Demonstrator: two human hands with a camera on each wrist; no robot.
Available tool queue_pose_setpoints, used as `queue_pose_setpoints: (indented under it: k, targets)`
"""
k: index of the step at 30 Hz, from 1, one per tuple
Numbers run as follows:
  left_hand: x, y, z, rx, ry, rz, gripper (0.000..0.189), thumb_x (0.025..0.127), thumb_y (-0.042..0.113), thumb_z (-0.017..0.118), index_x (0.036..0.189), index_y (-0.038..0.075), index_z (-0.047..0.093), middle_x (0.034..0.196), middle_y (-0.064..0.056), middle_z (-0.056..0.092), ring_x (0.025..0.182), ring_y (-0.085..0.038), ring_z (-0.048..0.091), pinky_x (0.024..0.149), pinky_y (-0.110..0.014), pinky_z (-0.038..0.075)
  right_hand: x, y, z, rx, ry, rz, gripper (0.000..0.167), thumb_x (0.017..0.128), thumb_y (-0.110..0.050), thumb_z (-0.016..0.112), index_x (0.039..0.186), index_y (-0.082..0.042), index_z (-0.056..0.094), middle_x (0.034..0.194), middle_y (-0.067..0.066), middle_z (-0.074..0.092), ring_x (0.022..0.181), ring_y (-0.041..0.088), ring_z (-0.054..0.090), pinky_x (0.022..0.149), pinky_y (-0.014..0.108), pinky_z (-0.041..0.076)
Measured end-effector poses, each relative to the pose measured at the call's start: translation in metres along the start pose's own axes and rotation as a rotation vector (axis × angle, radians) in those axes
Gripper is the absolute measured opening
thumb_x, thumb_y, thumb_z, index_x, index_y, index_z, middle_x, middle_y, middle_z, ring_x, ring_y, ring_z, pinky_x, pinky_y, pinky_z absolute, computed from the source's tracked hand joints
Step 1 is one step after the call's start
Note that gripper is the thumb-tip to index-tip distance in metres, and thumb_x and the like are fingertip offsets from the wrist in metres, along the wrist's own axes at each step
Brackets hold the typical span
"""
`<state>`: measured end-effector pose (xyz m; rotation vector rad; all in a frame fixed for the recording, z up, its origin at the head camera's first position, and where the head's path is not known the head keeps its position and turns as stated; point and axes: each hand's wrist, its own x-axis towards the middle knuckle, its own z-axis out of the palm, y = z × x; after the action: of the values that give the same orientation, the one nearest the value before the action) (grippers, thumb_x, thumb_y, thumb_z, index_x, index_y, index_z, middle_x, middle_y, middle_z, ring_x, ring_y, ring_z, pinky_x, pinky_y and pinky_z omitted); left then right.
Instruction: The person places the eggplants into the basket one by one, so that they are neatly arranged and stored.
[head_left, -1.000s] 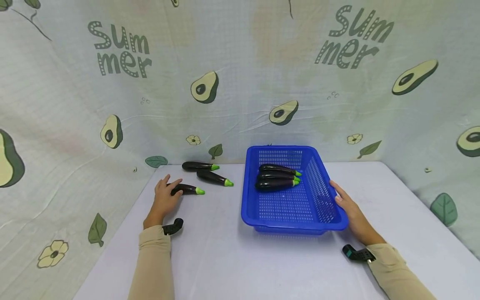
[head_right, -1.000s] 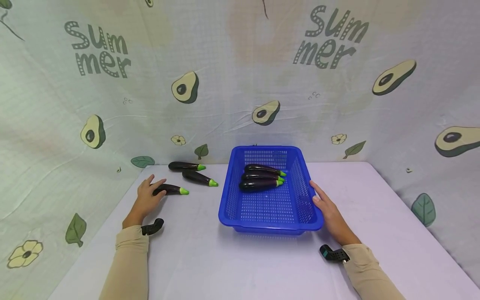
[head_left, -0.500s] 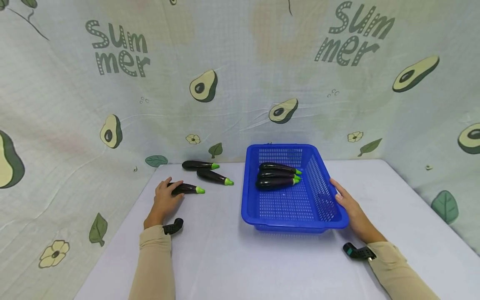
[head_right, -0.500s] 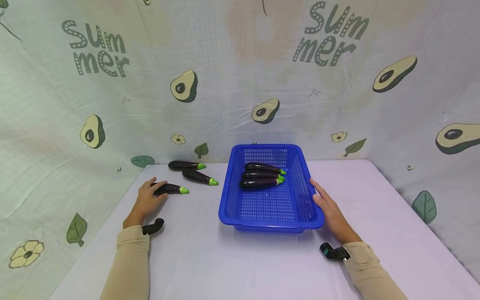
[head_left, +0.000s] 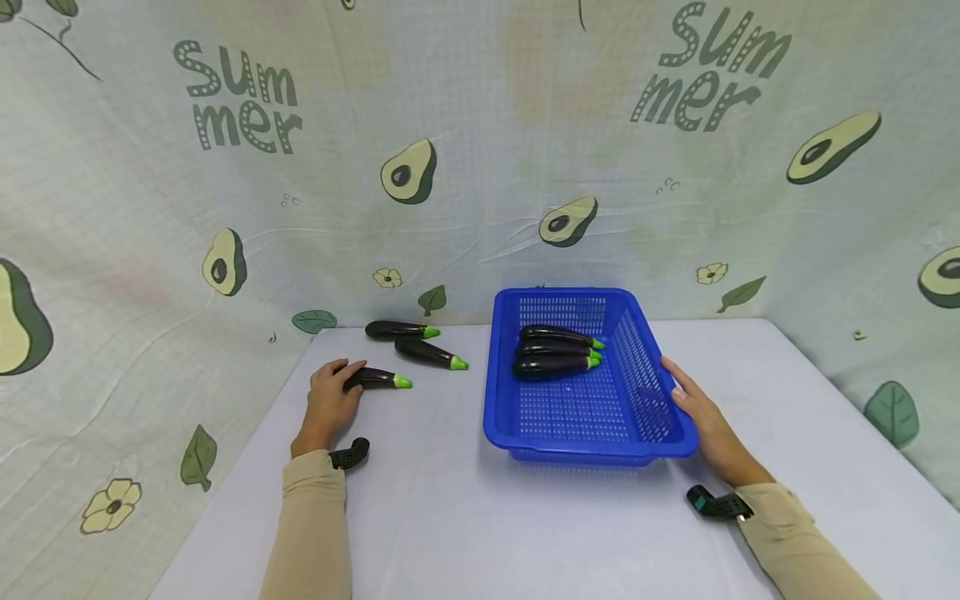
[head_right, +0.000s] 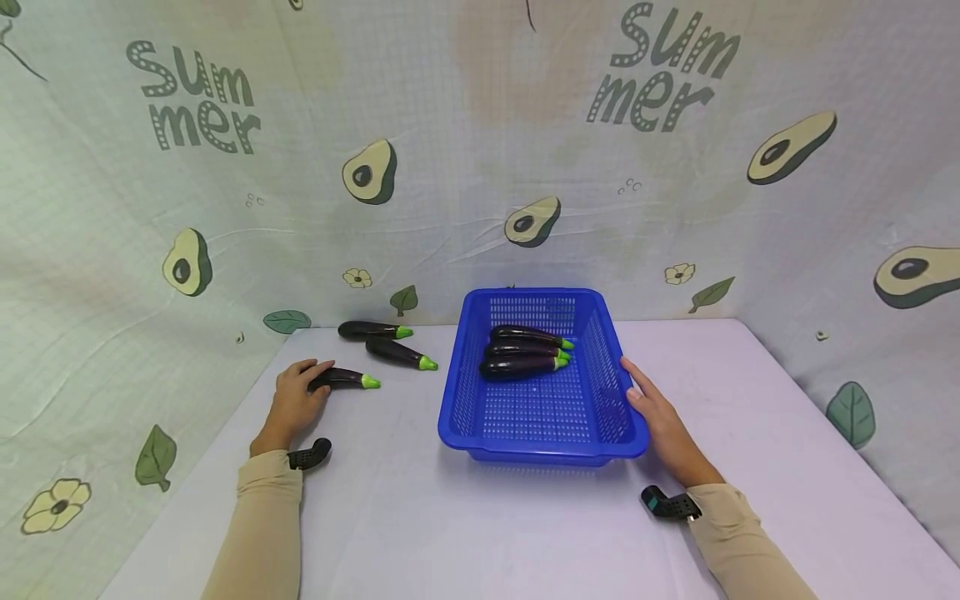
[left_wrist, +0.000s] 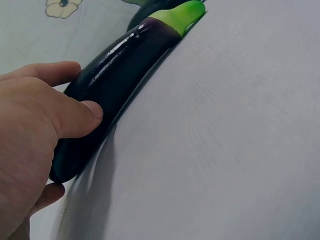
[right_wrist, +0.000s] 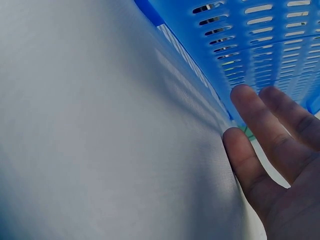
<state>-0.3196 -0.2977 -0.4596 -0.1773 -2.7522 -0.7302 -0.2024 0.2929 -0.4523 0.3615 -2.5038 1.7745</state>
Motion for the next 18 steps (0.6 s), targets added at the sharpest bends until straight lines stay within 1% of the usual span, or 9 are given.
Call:
queue_pose_setpoints:
  k: [3, 6, 14, 18]
  targets:
    - [-0.0006, -0.0020, 0.0015, 0.001, 0.028, 0.013, 0.046, 0.095, 0.006, 0.064, 0.140, 0.008, 0.059, 0.145, -0.026, 0.042, 0.136, -0.052, 0.029, 0.108, -0.065, 0.027, -0.0003, 0.0006, 0.0002, 0.004, 0.001, 0.002, 0.058, 0.109, -0.039, 0.029, 0.163, -0.028, 0.010, 0.167, 0.011, 0.002, 0.148, 0.047, 0.003, 0.107, 0.076, 0.008]
    - [-0.0006, -0.0036, 0.0024, 0.008, 0.041, 0.017, 0.045, 0.094, 0.007, 0.066, 0.139, 0.007, 0.060, 0.144, -0.024, 0.044, 0.135, -0.051, 0.032, 0.109, -0.063, 0.027, -0.0005, 0.0007, 0.0003, 0.008, 0.001, 0.005, 0.058, 0.109, -0.040, 0.030, 0.163, -0.028, 0.010, 0.167, 0.011, 0.003, 0.148, 0.048, 0.003, 0.107, 0.076, 0.008]
    - [-0.0004, -0.0017, 0.0030, 0.025, 0.032, -0.016, 0.045, 0.095, 0.011, 0.068, 0.140, 0.011, 0.061, 0.146, -0.020, 0.044, 0.138, -0.047, 0.032, 0.111, -0.061, 0.027, -0.0003, 0.0010, -0.0005, 0.005, 0.000, -0.006, 0.058, 0.109, -0.040, 0.030, 0.163, -0.029, 0.011, 0.167, 0.010, 0.003, 0.148, 0.047, 0.003, 0.107, 0.076, 0.008]
    - [0.0002, -0.0005, 0.0034, 0.002, 0.038, -0.010, 0.046, 0.095, 0.012, 0.069, 0.140, 0.011, 0.061, 0.145, -0.020, 0.046, 0.137, -0.046, 0.034, 0.110, -0.060, 0.028, -0.0003, 0.0005, -0.0006, 0.008, -0.001, -0.010, 0.057, 0.110, -0.039, 0.029, 0.163, -0.028, 0.011, 0.167, 0.011, 0.003, 0.148, 0.047, 0.003, 0.107, 0.076, 0.008]
